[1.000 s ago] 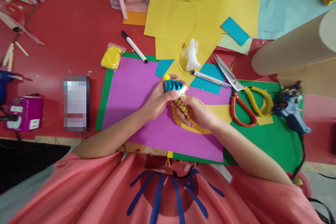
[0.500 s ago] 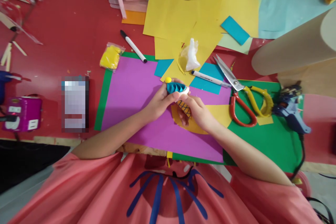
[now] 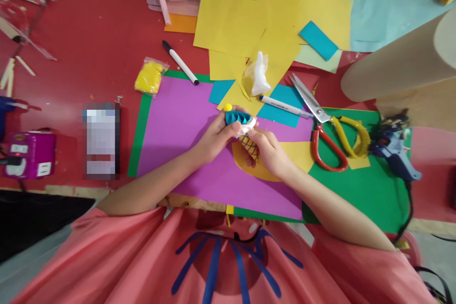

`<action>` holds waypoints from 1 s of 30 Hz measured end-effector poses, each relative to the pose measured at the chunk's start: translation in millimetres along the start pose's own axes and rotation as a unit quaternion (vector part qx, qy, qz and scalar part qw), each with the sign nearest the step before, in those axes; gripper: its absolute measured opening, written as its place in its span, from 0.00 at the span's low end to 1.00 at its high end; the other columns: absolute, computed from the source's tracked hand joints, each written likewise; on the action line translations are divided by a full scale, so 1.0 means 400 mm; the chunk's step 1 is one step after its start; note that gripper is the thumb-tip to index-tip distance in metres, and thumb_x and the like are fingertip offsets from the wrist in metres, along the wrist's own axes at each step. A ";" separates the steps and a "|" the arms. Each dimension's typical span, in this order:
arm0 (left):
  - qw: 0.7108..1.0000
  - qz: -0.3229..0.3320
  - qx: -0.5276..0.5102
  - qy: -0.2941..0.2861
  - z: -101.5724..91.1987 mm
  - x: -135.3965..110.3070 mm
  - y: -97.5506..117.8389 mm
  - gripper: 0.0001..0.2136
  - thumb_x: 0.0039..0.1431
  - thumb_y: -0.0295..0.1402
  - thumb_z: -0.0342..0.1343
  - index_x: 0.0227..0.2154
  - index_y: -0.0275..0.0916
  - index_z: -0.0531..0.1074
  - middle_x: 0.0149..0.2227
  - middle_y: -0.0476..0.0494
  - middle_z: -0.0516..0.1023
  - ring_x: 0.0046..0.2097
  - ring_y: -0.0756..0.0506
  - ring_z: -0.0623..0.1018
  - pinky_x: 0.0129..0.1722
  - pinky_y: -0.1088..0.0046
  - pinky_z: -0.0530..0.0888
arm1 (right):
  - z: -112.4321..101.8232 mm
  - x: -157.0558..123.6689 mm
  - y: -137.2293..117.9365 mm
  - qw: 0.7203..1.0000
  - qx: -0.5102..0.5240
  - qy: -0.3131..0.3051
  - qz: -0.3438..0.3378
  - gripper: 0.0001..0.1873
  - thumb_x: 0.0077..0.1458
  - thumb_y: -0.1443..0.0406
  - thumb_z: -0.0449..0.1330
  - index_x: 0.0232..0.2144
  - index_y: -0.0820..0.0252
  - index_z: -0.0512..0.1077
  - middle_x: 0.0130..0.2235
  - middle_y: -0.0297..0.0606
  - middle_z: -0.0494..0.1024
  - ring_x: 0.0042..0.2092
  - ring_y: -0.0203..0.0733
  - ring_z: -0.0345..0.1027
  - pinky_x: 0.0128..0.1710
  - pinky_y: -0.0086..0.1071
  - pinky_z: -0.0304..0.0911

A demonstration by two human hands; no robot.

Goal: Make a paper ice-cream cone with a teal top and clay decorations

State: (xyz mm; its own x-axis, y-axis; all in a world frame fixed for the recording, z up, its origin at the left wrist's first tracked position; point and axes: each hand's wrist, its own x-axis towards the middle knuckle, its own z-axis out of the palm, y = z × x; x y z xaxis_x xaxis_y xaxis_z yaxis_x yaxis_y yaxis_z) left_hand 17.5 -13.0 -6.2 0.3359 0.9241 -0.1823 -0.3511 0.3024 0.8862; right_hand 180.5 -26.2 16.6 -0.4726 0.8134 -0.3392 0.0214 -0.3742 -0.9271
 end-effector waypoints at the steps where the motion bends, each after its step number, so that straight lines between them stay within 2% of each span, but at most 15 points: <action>1: 1.000 0.000 -0.010 0.001 0.003 0.001 0.003 0.23 0.55 0.51 0.62 0.47 0.42 0.67 0.48 0.43 0.79 0.51 0.43 0.79 0.53 0.66 0.73 | 0.000 0.001 0.001 1.000 -0.002 0.005 0.001 0.27 0.66 0.52 0.47 0.20 0.60 0.66 0.18 0.32 0.70 0.23 0.33 0.64 0.26 0.28 0.59; 8: 1.000 0.006 -0.028 -0.008 0.005 0.002 0.007 0.20 0.57 0.48 0.62 0.46 0.42 0.67 0.46 0.44 0.80 0.50 0.44 0.80 0.54 0.64 0.73 | -0.001 0.002 -0.002 1.000 -0.009 -0.007 0.006 0.30 0.65 0.47 0.45 0.21 0.60 0.66 0.19 0.33 0.70 0.24 0.34 0.64 0.27 0.29 0.59; 15: 0.999 0.029 0.006 -0.044 -0.006 -0.001 0.006 0.18 0.56 0.44 0.63 0.46 0.44 0.70 0.46 0.46 0.79 0.50 0.45 0.78 0.52 0.68 0.72 | -0.003 0.003 -0.019 0.999 -0.042 0.025 0.011 0.23 0.63 0.48 0.52 0.26 0.59 0.68 0.24 0.33 0.71 0.28 0.36 0.63 0.28 0.29 0.58; 18: 0.999 0.028 0.010 -0.026 0.000 -0.001 0.016 0.19 0.52 0.45 0.66 0.44 0.43 0.70 0.43 0.46 0.79 0.47 0.45 0.78 0.50 0.69 0.72 | -0.002 0.004 -0.012 0.999 -0.032 0.009 0.015 0.29 0.61 0.43 0.50 0.24 0.60 0.69 0.22 0.34 0.71 0.26 0.35 0.64 0.27 0.29 0.59; 22: 0.999 -0.023 -0.032 0.006 0.011 0.001 0.031 0.15 0.50 0.38 0.65 0.39 0.41 0.71 0.39 0.47 0.79 0.44 0.45 0.78 0.47 0.68 0.73 | 0.004 0.007 0.004 0.998 0.015 -0.033 0.056 0.37 0.59 0.36 0.42 0.19 0.58 0.66 0.16 0.35 0.69 0.21 0.37 0.66 0.24 0.30 0.62; 25: 0.997 -0.024 -0.070 -0.011 0.011 0.002 0.033 0.13 0.49 0.33 0.61 0.39 0.40 0.72 0.38 0.47 0.78 0.42 0.46 0.78 0.45 0.70 0.73 | 0.008 0.008 0.007 0.998 0.019 -0.026 0.059 0.33 0.60 0.38 0.46 0.22 0.59 0.66 0.16 0.34 0.70 0.20 0.37 0.67 0.22 0.30 0.63; 30: 0.995 -0.019 -0.097 -0.006 0.000 -0.002 0.029 0.22 0.46 0.31 0.61 0.48 0.44 0.70 0.39 0.50 0.76 0.40 0.48 0.77 0.40 0.73 0.73 | 0.004 0.005 -0.004 0.999 -0.013 -0.027 0.022 0.26 0.63 0.44 0.51 0.29 0.59 0.67 0.18 0.30 0.70 0.22 0.35 0.67 0.24 0.29 0.62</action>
State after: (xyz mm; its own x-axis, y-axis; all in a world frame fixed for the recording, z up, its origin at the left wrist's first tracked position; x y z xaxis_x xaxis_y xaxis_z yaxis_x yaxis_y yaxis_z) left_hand 13.4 -10.2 4.1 0.3621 0.9087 -0.2077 -0.4997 0.3773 0.7797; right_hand 178.1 -24.6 17.5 -0.5172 0.7710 -0.3716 0.0663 -0.3968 -0.9155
